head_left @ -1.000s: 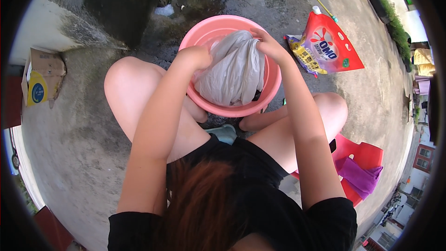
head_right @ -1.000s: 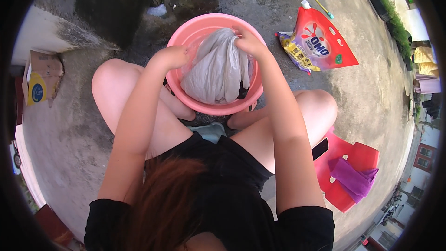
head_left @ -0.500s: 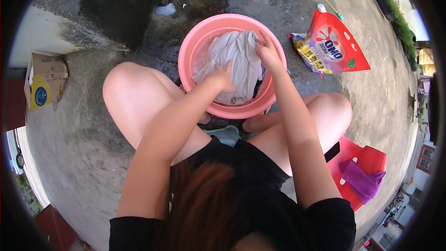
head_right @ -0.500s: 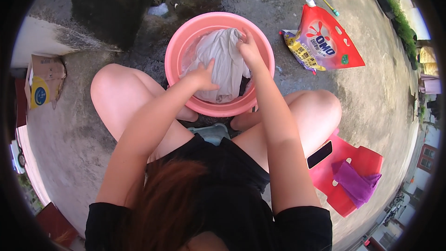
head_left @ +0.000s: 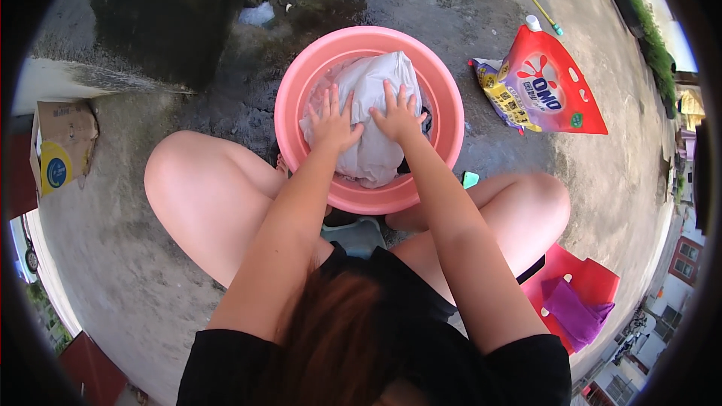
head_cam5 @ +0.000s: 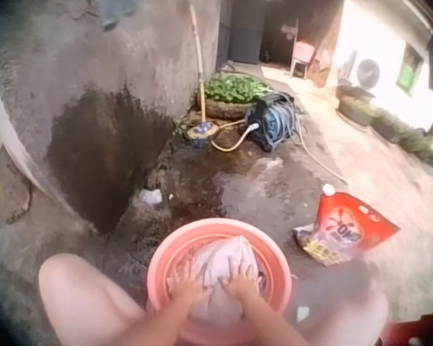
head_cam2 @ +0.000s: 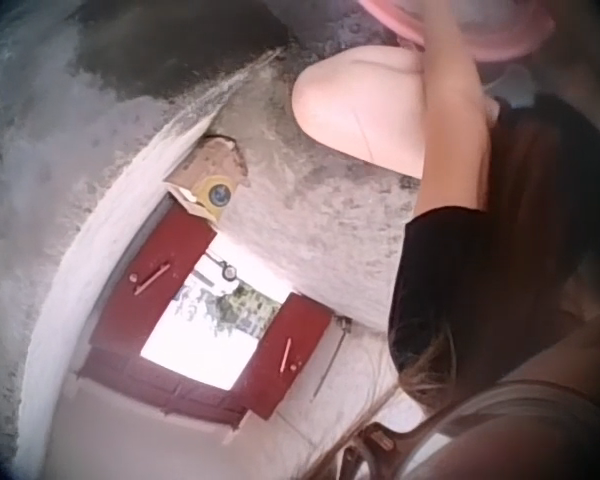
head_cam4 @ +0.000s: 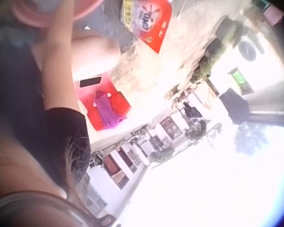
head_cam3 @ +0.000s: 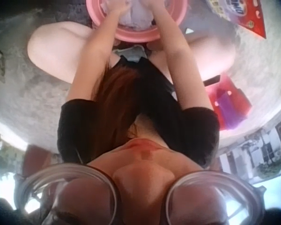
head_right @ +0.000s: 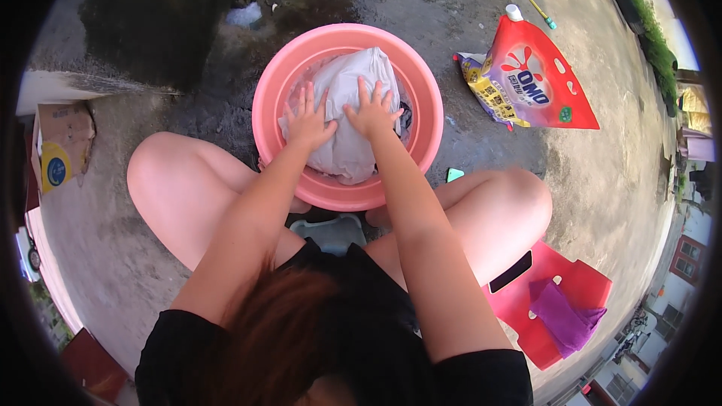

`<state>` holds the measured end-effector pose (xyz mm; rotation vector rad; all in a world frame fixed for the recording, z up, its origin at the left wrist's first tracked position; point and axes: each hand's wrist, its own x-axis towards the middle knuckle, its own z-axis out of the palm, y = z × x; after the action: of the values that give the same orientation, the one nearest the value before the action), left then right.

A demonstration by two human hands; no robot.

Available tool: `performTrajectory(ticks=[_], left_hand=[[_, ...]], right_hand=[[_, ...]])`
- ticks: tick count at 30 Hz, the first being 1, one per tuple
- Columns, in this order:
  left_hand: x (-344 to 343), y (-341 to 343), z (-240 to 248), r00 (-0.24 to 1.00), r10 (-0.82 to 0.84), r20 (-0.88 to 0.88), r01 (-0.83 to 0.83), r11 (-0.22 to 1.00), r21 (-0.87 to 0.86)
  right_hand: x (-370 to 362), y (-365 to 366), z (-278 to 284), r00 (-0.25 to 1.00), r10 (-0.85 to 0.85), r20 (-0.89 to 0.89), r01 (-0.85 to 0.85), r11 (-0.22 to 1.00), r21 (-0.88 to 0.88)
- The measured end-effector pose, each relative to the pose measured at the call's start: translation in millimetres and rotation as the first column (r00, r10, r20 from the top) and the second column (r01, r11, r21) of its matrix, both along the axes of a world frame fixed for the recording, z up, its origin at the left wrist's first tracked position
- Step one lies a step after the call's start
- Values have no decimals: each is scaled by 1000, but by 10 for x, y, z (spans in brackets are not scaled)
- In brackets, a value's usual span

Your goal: The person washes clothes in a pink basin by hand, soaking and scrubbing a black garment and a white garment, then wringing the clothes to remove water before emptying the basin.

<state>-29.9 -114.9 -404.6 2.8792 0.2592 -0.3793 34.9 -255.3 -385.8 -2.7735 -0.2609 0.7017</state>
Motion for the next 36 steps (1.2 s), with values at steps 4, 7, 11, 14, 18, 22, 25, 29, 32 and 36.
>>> performTrajectory(ticks=[4,7,11,14,18,22,25,29,32,36], left_hand=[[100,-4,-243,997,3,-79,-1,1000,20],[150,-3,-398,995,-1,-98,0,1000,-7],[224,-10,-540,987,10,-161,-11,1000,-6],[270,-15,-608,981,8,-194,-7,1000,8],[328,-12,-656,965,11,-261,-8,1000,12],[346,7,-740,959,34,-280,-41,999,-19],[348,13,-787,965,30,-261,-38,999,-26],[345,9,-842,973,23,-231,-25,1000,-3],[405,36,-790,939,48,-341,-86,992,-96],[446,101,-810,920,37,-389,-140,961,-240]], right_hand=[[-16,95,-291,998,-34,-43,33,999,-20],[31,110,-397,997,-37,-72,33,999,-43],[114,139,-494,992,-36,-119,28,997,-71],[153,153,-576,990,-44,-136,33,996,-79],[178,169,-694,990,-33,-135,20,995,-101],[223,197,-716,988,-25,-154,8,994,-109],[254,211,-731,982,-31,-189,9,994,-113],[291,215,-747,974,-25,-223,-5,991,-134],[315,215,-814,978,-25,-207,-4,991,-136],[353,231,-802,972,-26,-232,-6,991,-135]])
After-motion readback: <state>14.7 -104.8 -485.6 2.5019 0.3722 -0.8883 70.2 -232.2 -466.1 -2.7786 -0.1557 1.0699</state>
